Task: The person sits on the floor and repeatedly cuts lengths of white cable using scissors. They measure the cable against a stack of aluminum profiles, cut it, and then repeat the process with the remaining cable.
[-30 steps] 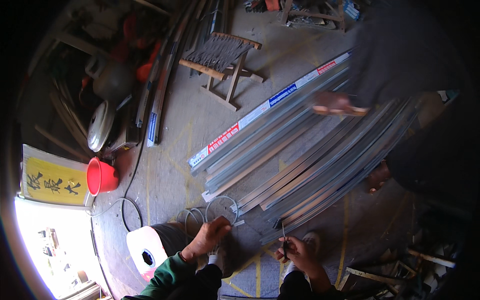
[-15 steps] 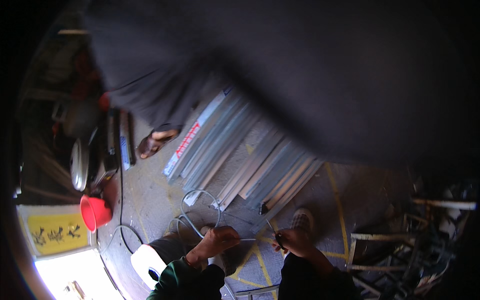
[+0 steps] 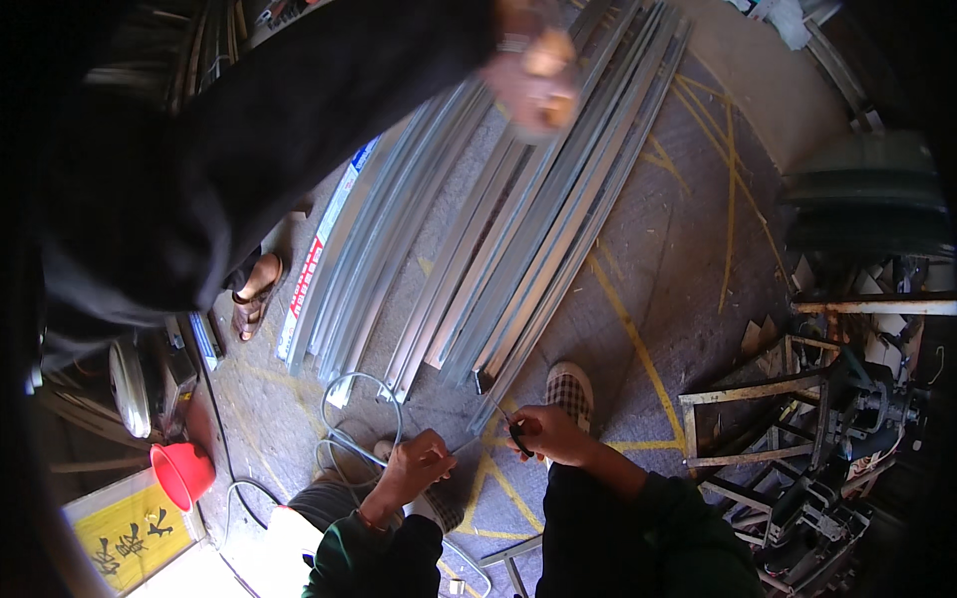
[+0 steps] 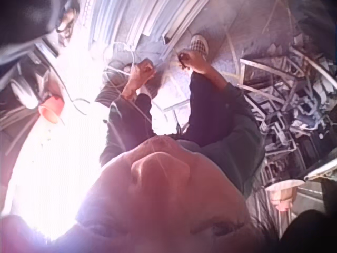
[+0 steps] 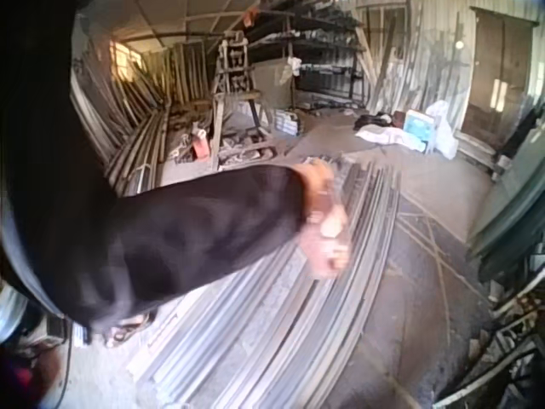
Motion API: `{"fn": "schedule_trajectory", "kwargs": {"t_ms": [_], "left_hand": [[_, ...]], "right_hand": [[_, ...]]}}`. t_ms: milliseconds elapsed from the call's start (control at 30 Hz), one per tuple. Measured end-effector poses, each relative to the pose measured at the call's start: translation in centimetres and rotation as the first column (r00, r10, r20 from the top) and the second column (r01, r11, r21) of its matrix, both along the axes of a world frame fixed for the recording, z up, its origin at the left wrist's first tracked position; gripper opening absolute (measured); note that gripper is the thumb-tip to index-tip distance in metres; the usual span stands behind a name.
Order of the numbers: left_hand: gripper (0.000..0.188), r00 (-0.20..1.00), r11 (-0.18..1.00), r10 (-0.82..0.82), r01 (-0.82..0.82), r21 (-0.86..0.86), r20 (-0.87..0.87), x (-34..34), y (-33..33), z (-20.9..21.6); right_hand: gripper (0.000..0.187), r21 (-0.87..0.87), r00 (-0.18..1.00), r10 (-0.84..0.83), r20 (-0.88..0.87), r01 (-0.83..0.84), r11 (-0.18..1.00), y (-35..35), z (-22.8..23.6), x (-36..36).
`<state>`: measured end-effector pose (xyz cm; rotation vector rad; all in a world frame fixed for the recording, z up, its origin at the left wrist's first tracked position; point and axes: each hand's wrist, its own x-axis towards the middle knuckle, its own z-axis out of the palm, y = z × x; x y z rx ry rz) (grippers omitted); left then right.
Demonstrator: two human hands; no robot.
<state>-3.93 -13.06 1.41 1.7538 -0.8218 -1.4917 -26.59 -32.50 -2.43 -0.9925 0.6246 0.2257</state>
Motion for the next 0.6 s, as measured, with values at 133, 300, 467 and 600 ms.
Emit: {"fn": "schedule_trajectory", "kwargs": {"t_ms": [133,300,467,600], "left_hand": [[0.015,0.997,0.998,-0.048,0.045,-0.054,-0.067,-1.7,-0.8,-0.8],[0.016,0.989,0.978,-0.145,0.139,-0.158,-0.026,-3.2,-1.8,-1.3],[0.011,0.969,0.994,-0.100,0.085,-0.074,-0.226,-3.2,-2.3,-0.9],[0.021,0.990,1.000,-0.025,0.024,-0.009,-0.138,-2.3,-1.1,-1.8]], "right_hand": [[0.033,-0.042,0.998,0.054,0.015,-0.054,0.998,-0.1,1.2,1.3],[0.030,-0.057,0.997,0.018,0.074,-0.014,0.998,0.0,2.2,3.6],[0.028,0.018,0.997,0.052,-0.050,-0.051,0.999,0.2,2.0,3.6],[0.029,0.002,0.990,0.078,-0.115,-0.079,0.997,0.4,1.9,3.4]]}}
